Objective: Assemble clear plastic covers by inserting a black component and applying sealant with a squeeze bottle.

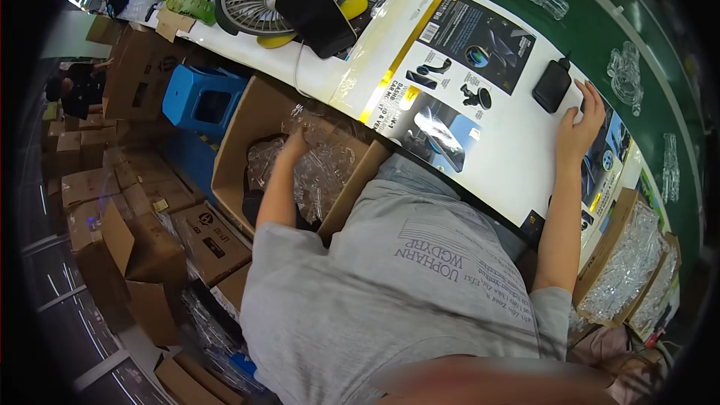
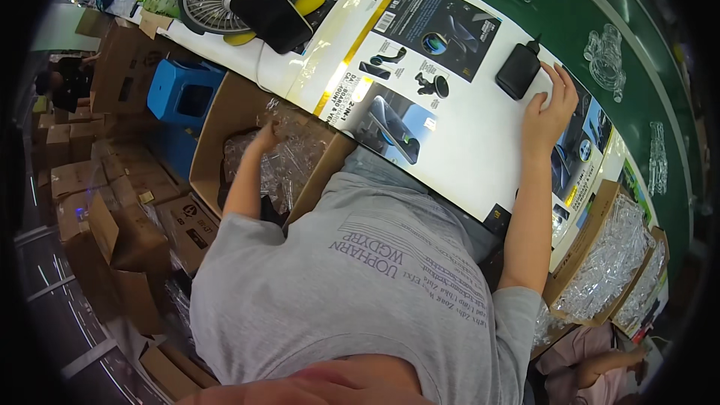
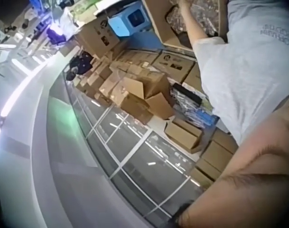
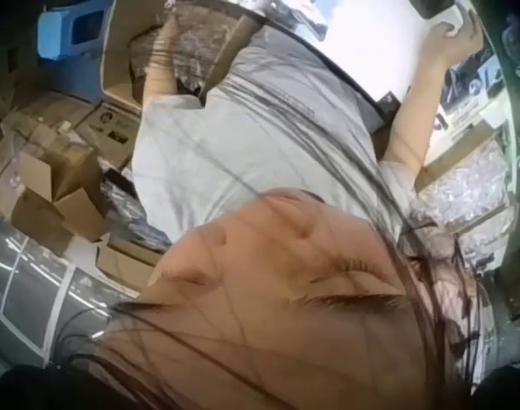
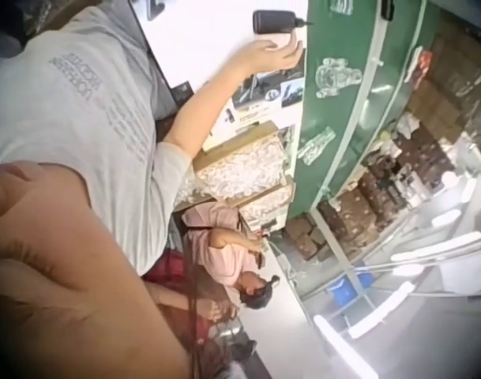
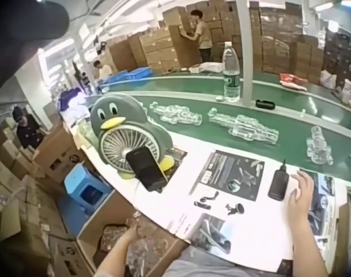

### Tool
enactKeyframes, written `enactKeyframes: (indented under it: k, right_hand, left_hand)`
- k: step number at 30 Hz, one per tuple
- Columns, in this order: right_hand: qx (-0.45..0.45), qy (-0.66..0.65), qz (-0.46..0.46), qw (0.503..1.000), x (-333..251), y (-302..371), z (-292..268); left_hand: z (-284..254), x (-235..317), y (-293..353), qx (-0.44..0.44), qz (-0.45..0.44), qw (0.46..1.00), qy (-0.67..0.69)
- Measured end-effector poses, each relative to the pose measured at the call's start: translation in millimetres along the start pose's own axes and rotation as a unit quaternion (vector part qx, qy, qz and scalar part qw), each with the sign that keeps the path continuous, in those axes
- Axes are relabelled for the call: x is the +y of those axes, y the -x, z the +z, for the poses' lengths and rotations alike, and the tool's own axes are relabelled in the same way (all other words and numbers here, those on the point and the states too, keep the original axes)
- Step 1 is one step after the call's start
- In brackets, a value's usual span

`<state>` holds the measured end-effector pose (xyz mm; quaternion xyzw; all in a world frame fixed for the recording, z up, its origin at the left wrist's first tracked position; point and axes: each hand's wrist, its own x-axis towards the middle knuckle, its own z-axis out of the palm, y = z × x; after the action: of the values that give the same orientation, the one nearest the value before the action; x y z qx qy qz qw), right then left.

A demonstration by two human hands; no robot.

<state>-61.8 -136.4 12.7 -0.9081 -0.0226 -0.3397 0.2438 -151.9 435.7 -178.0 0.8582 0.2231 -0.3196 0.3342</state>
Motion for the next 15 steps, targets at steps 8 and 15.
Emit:
enactKeyframes:
  k: [8, 15]
  right_hand:
    - [0.032, 0.017, 0.002, 0.999, 3.7, 4.5, -1.0]
    - [0.035, 0.027, 0.008, 0.999, 4.3, 1.3, 0.4]
  left_hand:
    - [83.9, 2.8, -28.6, 0.089, 0.010, 0.939, -0.331]
    - [77.0, 2.0, -53.4, 0.053, 0.011, 0.939, -0.341]
